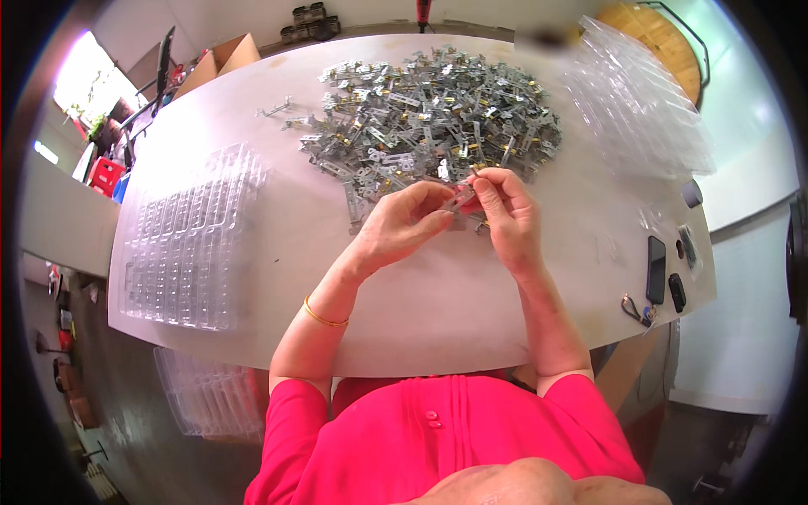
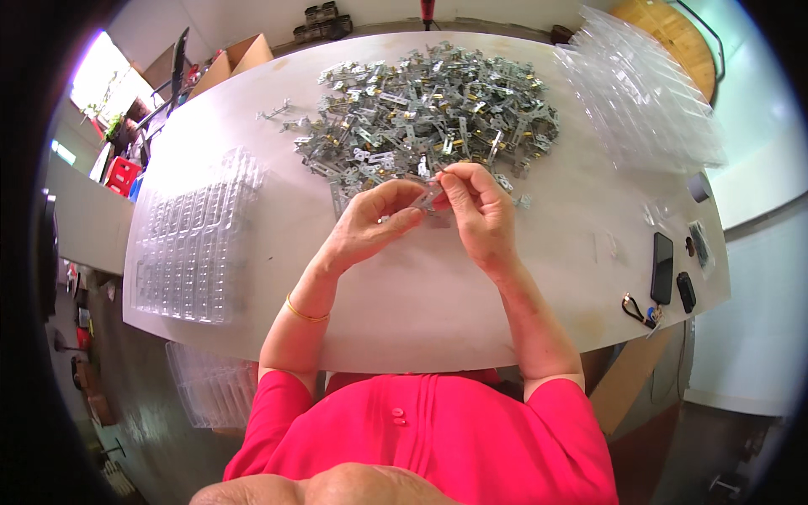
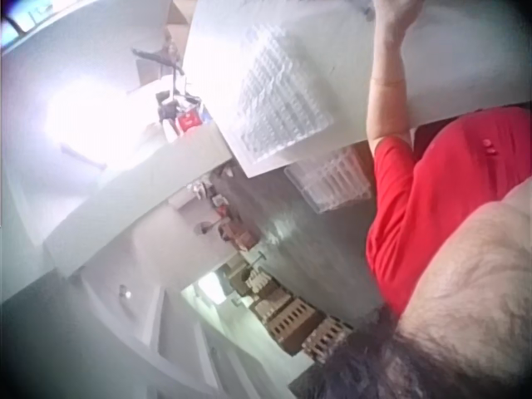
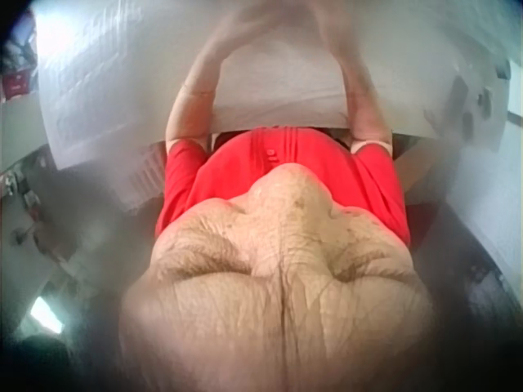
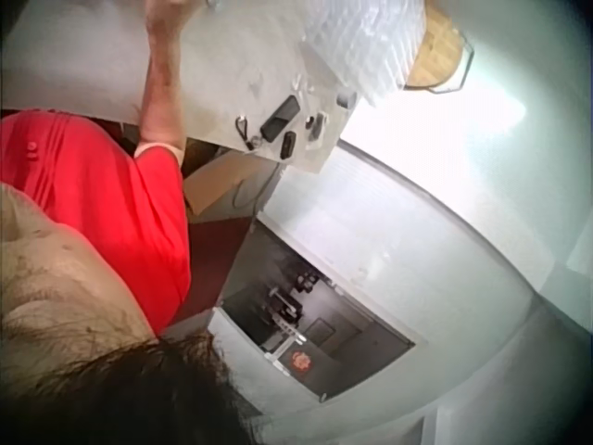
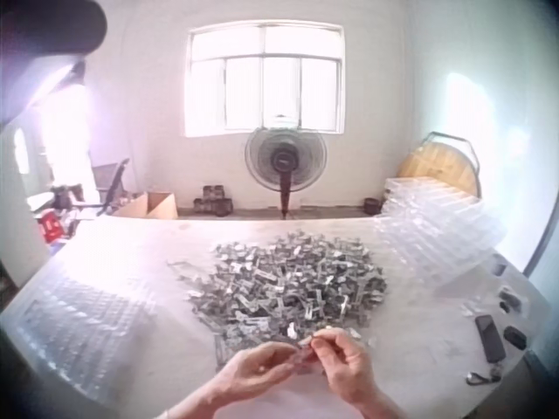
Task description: The person assembles metal components by hand, fitting small parts together and placing the assembled pieces into compartments of a clear plastic tray.
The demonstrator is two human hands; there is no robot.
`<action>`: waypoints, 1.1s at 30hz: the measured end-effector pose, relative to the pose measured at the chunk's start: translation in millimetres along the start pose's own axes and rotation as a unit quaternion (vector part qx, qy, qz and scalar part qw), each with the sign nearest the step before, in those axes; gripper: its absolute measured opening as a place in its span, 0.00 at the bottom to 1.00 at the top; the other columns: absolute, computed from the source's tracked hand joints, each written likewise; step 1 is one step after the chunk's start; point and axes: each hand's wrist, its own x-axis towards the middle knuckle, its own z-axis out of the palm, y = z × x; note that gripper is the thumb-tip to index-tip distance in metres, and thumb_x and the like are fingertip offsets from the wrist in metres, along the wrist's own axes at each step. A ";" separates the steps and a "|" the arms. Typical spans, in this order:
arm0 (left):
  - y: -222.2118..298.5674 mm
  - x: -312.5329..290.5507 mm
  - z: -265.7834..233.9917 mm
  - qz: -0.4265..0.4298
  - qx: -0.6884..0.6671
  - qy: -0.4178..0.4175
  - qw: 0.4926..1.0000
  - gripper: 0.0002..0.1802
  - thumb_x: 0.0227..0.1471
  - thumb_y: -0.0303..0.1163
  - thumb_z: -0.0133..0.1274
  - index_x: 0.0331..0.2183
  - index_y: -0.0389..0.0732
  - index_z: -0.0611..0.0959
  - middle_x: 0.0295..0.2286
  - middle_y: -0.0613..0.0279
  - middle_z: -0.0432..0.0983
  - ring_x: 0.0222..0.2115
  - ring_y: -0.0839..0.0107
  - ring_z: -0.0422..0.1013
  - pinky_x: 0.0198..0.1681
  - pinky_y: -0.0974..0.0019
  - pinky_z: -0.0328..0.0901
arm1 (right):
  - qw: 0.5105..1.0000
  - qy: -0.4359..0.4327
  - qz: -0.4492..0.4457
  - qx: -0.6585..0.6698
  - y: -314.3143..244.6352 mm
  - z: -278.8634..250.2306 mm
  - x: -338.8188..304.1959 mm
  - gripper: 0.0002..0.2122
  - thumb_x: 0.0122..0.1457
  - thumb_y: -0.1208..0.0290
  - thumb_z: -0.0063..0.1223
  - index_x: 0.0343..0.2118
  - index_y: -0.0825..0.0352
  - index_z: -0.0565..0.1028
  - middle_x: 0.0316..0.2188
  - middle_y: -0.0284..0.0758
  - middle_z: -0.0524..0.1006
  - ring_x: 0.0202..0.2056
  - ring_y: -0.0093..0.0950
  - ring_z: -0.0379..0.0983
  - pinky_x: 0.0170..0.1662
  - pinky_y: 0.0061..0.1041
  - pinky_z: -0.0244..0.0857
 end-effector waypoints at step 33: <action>63.2 -234.2 -403.1 -0.133 0.432 0.527 0.720 0.12 0.54 0.37 0.60 0.33 0.36 0.85 0.23 0.57 0.82 0.24 0.70 0.78 0.31 0.65 0.71 | 0.872 -0.401 -0.165 -0.227 41.5 90.0 -92.4 0.08 0.51 0.80 0.60 0.35 0.65 0.79 0.32 0.39 0.80 0.34 0.39 0.78 0.38 0.36 0.72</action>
